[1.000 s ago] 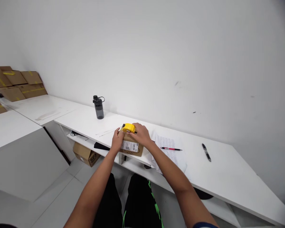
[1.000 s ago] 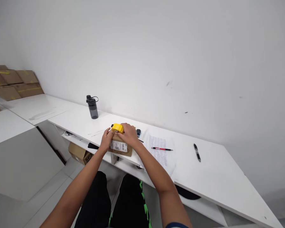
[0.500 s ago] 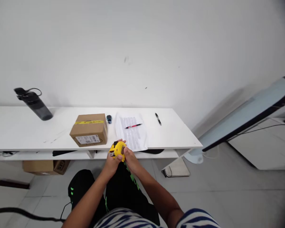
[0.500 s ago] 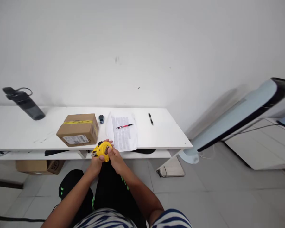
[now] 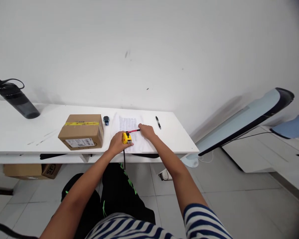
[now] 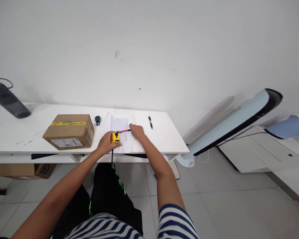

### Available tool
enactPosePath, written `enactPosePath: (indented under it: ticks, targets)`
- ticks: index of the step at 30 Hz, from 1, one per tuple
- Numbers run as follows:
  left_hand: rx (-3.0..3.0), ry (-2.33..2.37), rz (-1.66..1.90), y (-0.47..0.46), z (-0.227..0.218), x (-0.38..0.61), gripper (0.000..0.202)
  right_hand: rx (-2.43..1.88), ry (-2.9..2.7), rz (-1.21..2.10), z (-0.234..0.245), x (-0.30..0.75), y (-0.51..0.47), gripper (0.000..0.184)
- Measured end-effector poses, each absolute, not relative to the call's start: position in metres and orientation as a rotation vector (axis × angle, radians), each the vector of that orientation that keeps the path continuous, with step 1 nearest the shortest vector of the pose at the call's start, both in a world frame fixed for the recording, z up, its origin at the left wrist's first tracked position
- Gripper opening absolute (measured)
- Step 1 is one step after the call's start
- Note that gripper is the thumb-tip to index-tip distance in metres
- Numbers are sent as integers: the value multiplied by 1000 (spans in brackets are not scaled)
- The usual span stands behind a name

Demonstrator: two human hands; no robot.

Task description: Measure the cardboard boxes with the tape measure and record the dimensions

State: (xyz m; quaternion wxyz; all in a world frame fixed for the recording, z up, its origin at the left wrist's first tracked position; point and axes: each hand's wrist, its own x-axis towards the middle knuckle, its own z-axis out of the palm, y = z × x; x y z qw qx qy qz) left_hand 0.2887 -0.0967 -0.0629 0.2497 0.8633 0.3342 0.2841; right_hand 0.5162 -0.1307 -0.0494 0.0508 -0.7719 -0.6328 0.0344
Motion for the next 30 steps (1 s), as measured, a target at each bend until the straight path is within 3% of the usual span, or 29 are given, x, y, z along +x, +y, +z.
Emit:
enactPosePath:
  ticks: [9, 14, 18, 22, 30]
  targets:
    - [2100, 1032, 759, -84, -81, 285, 73, -2194, -1910, 110, -50, 521, -123, 29]
    - [2041, 986, 806, -82, -81, 286, 89, -1678, -1413, 378, -42, 504, -151, 47]
    - [2137, 853, 812, -81, -80, 286, 77, -1528, -1202, 650, -69, 482, -179, 59]
    - [2158, 801, 807, -80, -79, 286, 65, -1495, -991, 685, -91, 476, -187, 69]
    - [2101, 807, 822, -81, -77, 285, 61, -1728, -1046, 546, -85, 475, -185, 46]
